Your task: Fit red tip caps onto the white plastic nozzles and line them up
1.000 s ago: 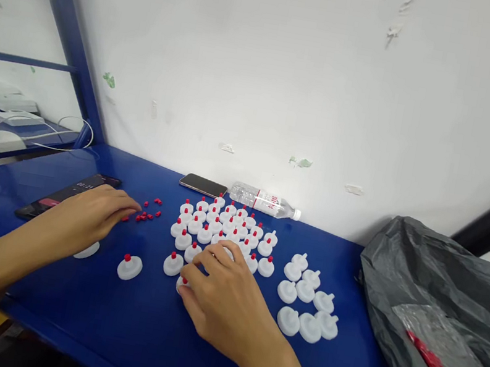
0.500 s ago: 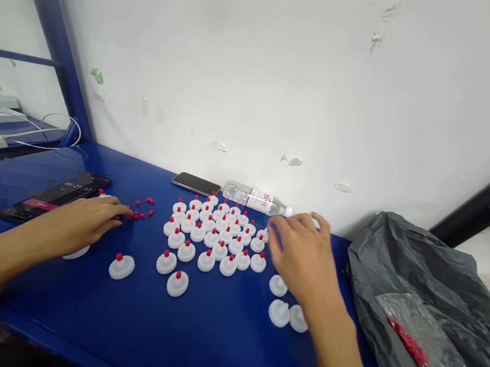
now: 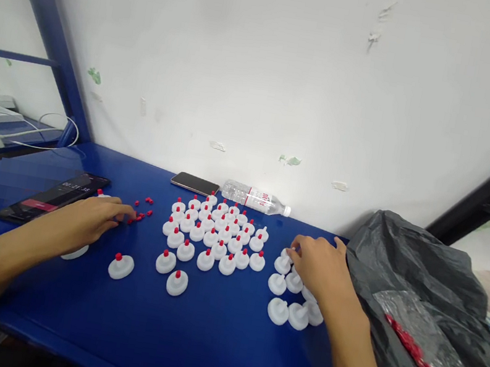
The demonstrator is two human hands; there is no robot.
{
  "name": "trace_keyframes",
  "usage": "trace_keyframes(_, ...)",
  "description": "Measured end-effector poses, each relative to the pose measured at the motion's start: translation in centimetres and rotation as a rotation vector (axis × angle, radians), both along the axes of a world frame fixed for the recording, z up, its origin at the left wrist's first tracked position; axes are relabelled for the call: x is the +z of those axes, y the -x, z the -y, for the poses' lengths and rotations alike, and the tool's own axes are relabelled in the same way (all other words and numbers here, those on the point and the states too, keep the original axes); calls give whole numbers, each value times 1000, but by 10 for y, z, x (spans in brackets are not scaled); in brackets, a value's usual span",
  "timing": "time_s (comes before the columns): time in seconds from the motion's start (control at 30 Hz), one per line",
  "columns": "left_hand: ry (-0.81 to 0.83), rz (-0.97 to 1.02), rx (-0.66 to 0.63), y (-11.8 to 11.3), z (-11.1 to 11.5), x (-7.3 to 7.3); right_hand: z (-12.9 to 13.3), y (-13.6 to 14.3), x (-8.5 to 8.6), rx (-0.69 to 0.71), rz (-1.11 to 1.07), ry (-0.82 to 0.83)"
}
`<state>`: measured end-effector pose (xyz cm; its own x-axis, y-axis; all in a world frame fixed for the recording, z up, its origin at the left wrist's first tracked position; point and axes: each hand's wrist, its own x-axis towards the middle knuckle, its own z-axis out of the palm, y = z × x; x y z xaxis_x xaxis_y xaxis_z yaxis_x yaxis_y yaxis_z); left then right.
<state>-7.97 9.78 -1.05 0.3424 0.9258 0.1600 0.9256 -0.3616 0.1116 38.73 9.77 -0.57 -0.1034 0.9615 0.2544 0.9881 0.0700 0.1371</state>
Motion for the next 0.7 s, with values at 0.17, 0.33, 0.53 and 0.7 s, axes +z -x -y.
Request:
trace_keyframes(0.17, -5, 23, -19, -3, 1, 3, 0, 0, 3, 33, 33, -71)
trace_keyframes(0.33, -110, 22, 0, -5, -1, 1, 1, 8, 6, 54, -58, -157)
trace_keyframes(0.53, -167, 14, -18, -12, 2, 10, 7, 31, 14, 191, -123, -283)
trace_keyframes(0.7, -245, 74, -72, -19, 9, 16, 10, 46, 19, 262, -239, -372)
